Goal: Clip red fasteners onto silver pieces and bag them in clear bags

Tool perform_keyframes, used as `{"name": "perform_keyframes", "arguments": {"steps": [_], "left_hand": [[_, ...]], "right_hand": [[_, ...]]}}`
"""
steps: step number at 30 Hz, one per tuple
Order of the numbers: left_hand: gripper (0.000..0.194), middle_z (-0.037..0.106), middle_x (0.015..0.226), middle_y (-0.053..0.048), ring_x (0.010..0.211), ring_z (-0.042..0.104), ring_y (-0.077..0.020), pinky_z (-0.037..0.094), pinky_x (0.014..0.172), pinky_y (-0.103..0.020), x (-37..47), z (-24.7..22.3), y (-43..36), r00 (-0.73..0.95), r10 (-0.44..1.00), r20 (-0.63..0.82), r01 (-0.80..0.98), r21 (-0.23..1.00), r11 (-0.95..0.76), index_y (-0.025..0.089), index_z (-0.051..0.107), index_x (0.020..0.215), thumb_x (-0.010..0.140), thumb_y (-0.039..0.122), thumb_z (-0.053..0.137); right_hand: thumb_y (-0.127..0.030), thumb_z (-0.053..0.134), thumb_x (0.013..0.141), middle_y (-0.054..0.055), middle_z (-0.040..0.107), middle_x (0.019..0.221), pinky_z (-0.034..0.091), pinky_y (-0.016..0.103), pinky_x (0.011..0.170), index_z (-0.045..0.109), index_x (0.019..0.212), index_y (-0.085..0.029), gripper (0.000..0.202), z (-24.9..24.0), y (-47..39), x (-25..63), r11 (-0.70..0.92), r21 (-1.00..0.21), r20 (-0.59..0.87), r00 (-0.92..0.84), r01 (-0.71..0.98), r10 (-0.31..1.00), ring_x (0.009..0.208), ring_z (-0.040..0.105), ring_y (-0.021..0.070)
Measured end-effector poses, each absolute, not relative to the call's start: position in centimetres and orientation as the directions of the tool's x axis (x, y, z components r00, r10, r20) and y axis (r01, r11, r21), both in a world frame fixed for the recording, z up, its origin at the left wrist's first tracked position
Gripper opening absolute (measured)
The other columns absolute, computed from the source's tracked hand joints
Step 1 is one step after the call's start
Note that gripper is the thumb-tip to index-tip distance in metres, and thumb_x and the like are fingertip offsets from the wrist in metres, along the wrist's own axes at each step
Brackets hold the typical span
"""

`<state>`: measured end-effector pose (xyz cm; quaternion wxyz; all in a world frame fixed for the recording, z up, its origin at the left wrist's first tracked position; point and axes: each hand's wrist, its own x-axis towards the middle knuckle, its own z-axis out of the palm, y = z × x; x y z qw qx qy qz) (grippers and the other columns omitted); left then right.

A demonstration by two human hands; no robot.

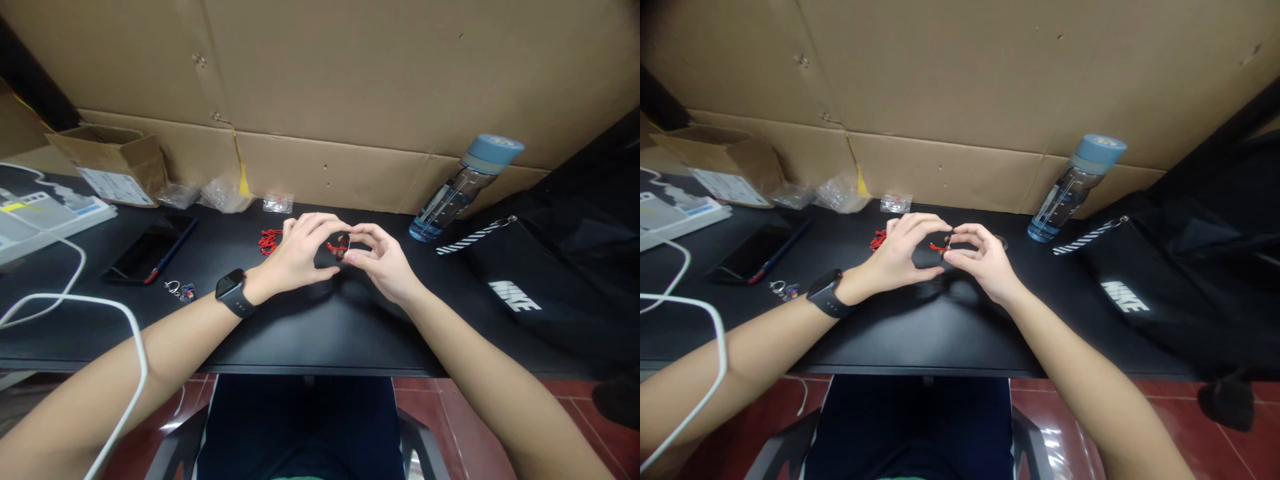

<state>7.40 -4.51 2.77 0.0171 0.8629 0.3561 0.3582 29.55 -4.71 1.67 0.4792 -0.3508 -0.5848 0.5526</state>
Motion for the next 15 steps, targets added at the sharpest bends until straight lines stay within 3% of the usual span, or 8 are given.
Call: {"name": "perform_keyframes", "arguments": {"steps": [5, 9, 15], "left_hand": [[0.041, 0.069, 0.136, -0.01, 0.131, 0.053, -0.0328, 0.032, 0.101, -0.046, 7.55, 2.18, -4.35, 0.502, 0.603, 0.62, 0.628, 0.218, -0.747, 0.03, 0.066, 0.131, 0.092, 0.04, 0.076], [0.045, 0.072, 0.131, -0.01, 0.133, 0.053, -0.035, 0.031, 0.103, -0.048, 7.48, 2.07, -4.29, 0.469, 0.613, 0.636, 0.647, 0.225, -0.729, 0.029, 0.066, 0.132, 0.09, 0.037, 0.079], [0.036, 0.075, 0.127, -0.008, 0.133, 0.055, -0.0336, 0.029, 0.101, -0.048, 7.52, 1.89, -4.21, 0.466, 0.597, 0.653, 0.635, 0.223, -0.739, 0.028, 0.068, 0.126, 0.092, 0.034, 0.077]], "right_hand": [[-0.041, 0.09, 0.076, 0.003, 0.069, 0.117, 0.064, 0.041, 0.088, 0.064, 0.113, -0.028, 0.047, 1.85, -4.94, 29.31, 0.104, -0.984, 0.147, -0.342, -0.141, 0.928, 0.094, 0.072, 0.0196], [-0.053, 0.076, 0.089, 0.004, 0.071, 0.112, 0.062, 0.037, 0.084, 0.068, 0.107, -0.027, 0.033, 1.9, -4.63, 29.31, 0.093, -0.992, 0.115, -0.317, -0.083, 0.941, 0.1, 0.071, 0.0207], [-0.053, 0.077, 0.087, 0.004, 0.072, 0.104, 0.056, 0.035, 0.086, 0.075, 0.096, -0.023, 0.032, 1.67, -4.44, 29.11, 0.144, -0.989, 0.123, -0.318, 0.043, 0.94, 0.096, 0.066, 0.0208]]}}
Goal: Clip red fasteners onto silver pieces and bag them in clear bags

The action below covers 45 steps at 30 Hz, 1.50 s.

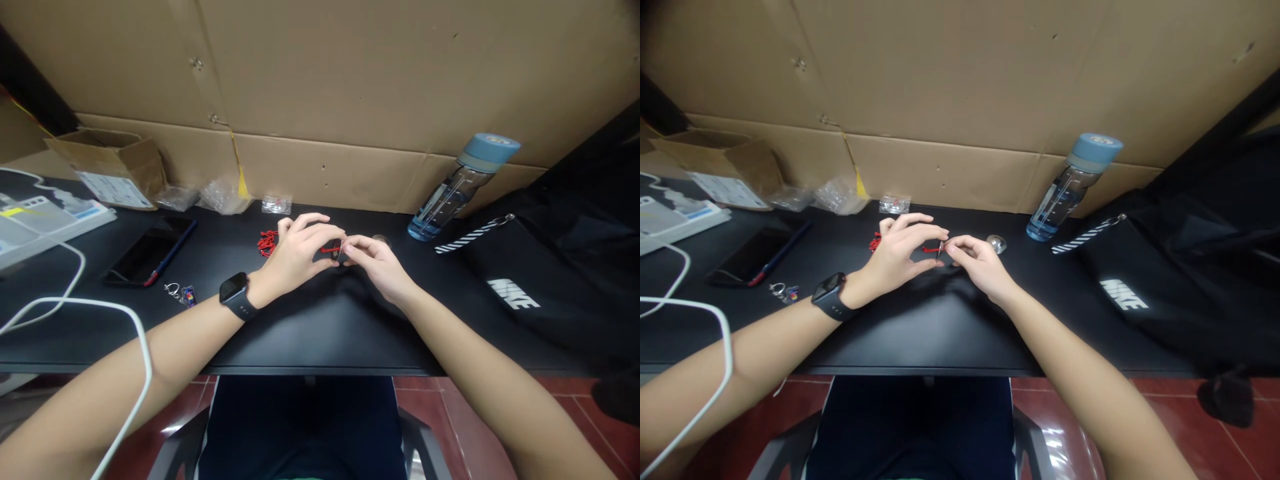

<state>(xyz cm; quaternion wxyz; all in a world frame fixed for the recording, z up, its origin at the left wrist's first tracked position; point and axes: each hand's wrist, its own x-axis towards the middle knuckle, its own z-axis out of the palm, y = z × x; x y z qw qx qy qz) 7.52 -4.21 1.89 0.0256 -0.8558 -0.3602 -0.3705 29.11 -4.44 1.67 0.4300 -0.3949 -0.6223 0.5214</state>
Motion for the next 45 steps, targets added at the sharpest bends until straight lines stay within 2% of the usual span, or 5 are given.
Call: {"name": "perform_keyframes", "arguments": {"steps": [11, 24, 37, 41, 45], "left_hand": [[0.03, 0.076, 0.128, -0.007, 0.132, 0.055, -0.0315, 0.028, 0.097, -0.047, 7.8, 1.4, -4.3, 0.501, 0.574, 0.648, 0.634, 0.176, -0.753, 0.029, 0.068, 0.126, 0.096, 0.035, 0.072], [0.024, 0.076, 0.129, -0.004, 0.132, 0.056, -0.0292, 0.028, 0.096, -0.048, 8.1, 1.3, -4.6, 0.536, 0.481, 0.694, 0.602, 0.085, -0.794, 0.031, 0.07, 0.123, 0.101, 0.023, 0.063], [0.038, 0.073, 0.129, -0.007, 0.132, 0.054, -0.0323, 0.029, 0.1, -0.048, 7.6, 1.4, -3.8, 0.477, 0.634, 0.609, 0.671, 0.213, -0.71, 0.027, 0.062, 0.127, 0.092, 0.031, 0.075], [0.042, 0.069, 0.135, -0.007, 0.133, 0.051, -0.0333, 0.031, 0.097, -0.048, 7.7, 1.5, -4.1, 0.511, 0.691, 0.511, 0.691, 0.234, -0.684, 0.027, 0.059, 0.127, 0.089, 0.035, 0.074], [0.044, 0.065, 0.139, -0.007, 0.132, 0.048, -0.0345, 0.032, 0.097, -0.048, 7.6, 1.5, -4.3, 0.567, 0.705, 0.425, 0.684, 0.233, -0.691, 0.027, 0.06, 0.126, 0.086, 0.039, 0.074]], "right_hand": [[-0.047, 0.078, 0.087, 0.005, 0.069, 0.11, 0.05, 0.039, 0.099, 0.076, 0.088, -0.023, 0.024, 1.7, -4.4, 29.4, 0.209, -0.977, 0.18, -0.357, 0.043, 0.917, 0.106, 0.063, 0.0231], [-0.031, 0.069, 0.088, 0.005, 0.068, 0.109, 0.046, 0.037, 0.098, 0.073, 0.08, -0.019, 0.014, 1.2, -4.0, 29.7, 0.118, -0.992, 0.089, -0.461, 0.034, 0.883, 0.104, 0.06, 0.0217], [-0.039, 0.068, 0.088, 0.007, 0.065, 0.13, 0.047, 0.037, 0.092, 0.072, 0.088, -0.019, 0.021, 0.9, -2.4, 31.4, 0.123, -0.983, 0.07, -0.338, 0.138, 0.939, 0.105, 0.061, 0.0206], [-0.037, 0.065, 0.088, 0.009, 0.064, 0.125, 0.049, 0.04, 0.094, 0.069, 0.081, -0.019, 0.02, 1.3, -2.7, 31.3, 0.302, -0.891, 0.191, -0.324, 0.339, 0.927, 0.111, 0.061, 0.0244], [-0.025, 0.066, 0.084, 0.01, 0.063, 0.122, 0.049, 0.044, 0.094, 0.068, 0.079, -0.021, 0.006, 1.9, -3.4, 30.9, 0.487, -0.644, 0.343, -0.346, 0.589, 0.873, 0.112, 0.058, 0.0273]]}}
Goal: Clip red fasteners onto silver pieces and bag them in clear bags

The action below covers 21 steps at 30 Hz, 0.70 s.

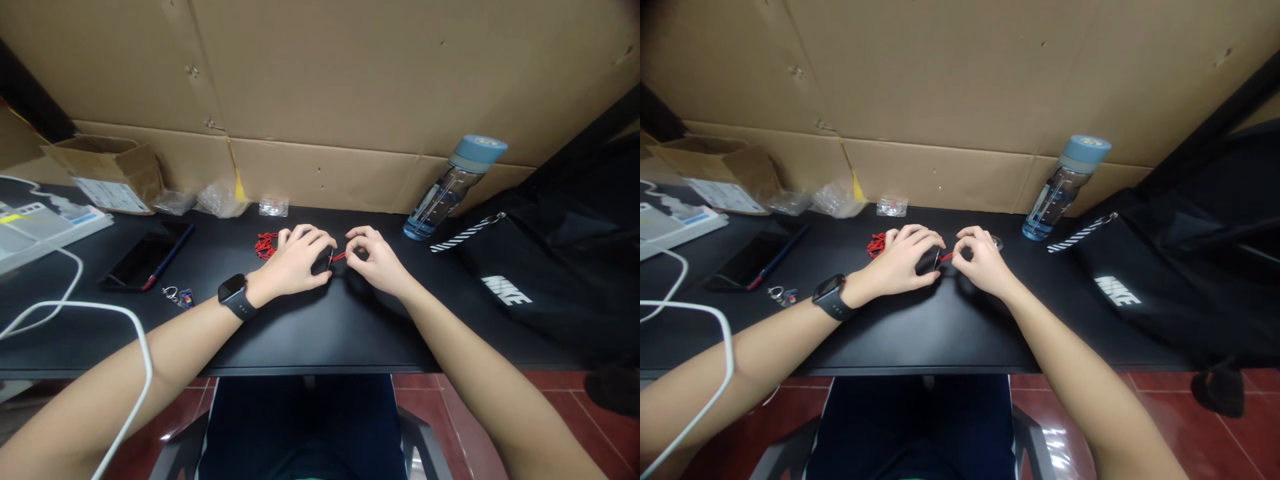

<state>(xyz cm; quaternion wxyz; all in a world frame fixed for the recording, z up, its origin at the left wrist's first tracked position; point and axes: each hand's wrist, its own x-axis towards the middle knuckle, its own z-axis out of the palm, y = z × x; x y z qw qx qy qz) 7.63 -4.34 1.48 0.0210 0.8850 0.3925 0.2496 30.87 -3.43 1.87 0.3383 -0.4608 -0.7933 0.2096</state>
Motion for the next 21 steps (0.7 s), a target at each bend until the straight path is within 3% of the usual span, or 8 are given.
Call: {"name": "perform_keyframes", "arguments": {"steps": [3, 8, 13, 17, 21], "left_hand": [[0.043, 0.064, 0.139, -0.008, 0.132, 0.048, -0.0349, 0.033, 0.099, -0.05, 7.8, 1.2, -4.5, 0.577, 0.713, 0.398, 0.681, 0.246, -0.69, 0.027, 0.062, 0.127, 0.087, 0.04, 0.072], [0.039, 0.061, 0.146, -0.008, 0.133, 0.047, -0.0337, 0.035, 0.1, -0.051, 8.3, 0.7, -4.7, 0.556, 0.726, 0.405, 0.677, 0.287, -0.678, 0.029, 0.064, 0.133, 0.095, 0.037, 0.065], [0.017, 0.067, 0.137, -0.005, 0.13, 0.05, -0.0312, 0.034, 0.098, -0.05, 8.9, 0.4, -4.7, 0.531, 0.726, 0.438, 0.668, 0.311, -0.676, 0.029, 0.076, 0.109, 0.1, 0.036, 0.064], [0.014, 0.072, 0.126, -0.005, 0.125, 0.053, -0.0301, 0.034, 0.095, -0.048, 8.9, 0.3, -4.4, 0.497, 0.747, 0.441, 0.672, 0.349, -0.653, 0.028, 0.079, 0.096, 0.097, 0.038, 0.069], [0.015, 0.076, 0.113, -0.005, 0.116, 0.058, -0.0294, 0.033, 0.094, -0.049, 8.5, 0.3, -3.8, 0.433, 0.784, 0.445, 0.706, 0.373, -0.602, 0.03, 0.081, 0.093, 0.097, 0.039, 0.069]], "right_hand": [[-0.021, 0.065, 0.085, 0.01, 0.063, 0.123, 0.048, 0.047, 0.098, 0.068, 0.081, -0.022, 0.005, 2.1, -3.9, 30.6, 0.552, -0.536, 0.395, -0.388, 0.639, 0.833, 0.112, 0.057, 0.0278], [-0.022, 0.067, 0.087, 0.01, 0.063, 0.123, 0.044, 0.049, 0.105, 0.068, 0.081, -0.021, 0.006, 2.3, -4.2, 30.5, 0.579, -0.481, 0.417, -0.409, 0.658, 0.812, 0.114, 0.058, 0.0284], [-0.023, 0.067, 0.088, 0.01, 0.063, 0.125, 0.041, 0.05, 0.107, 0.068, 0.081, -0.021, 0.007, 2.1, -4.3, 30.3, 0.576, -0.478, 0.405, -0.417, 0.663, 0.814, 0.114, 0.058, 0.0281], [-0.024, 0.066, 0.09, 0.009, 0.062, 0.125, 0.042, 0.048, 0.106, 0.066, 0.082, -0.022, 0.007, 2.0, -4.4, 30.2, 0.598, -0.484, 0.403, -0.444, 0.639, 0.8, 0.113, 0.058, 0.0273], [-0.029, 0.064, 0.093, 0.009, 0.064, 0.118, 0.044, 0.047, 0.103, 0.063, 0.098, -0.025, 0.007, 2.6, -3.2, 31.7, 0.611, -0.437, 0.435, -0.439, 0.66, 0.786, 0.111, 0.058, 0.0281]]}}
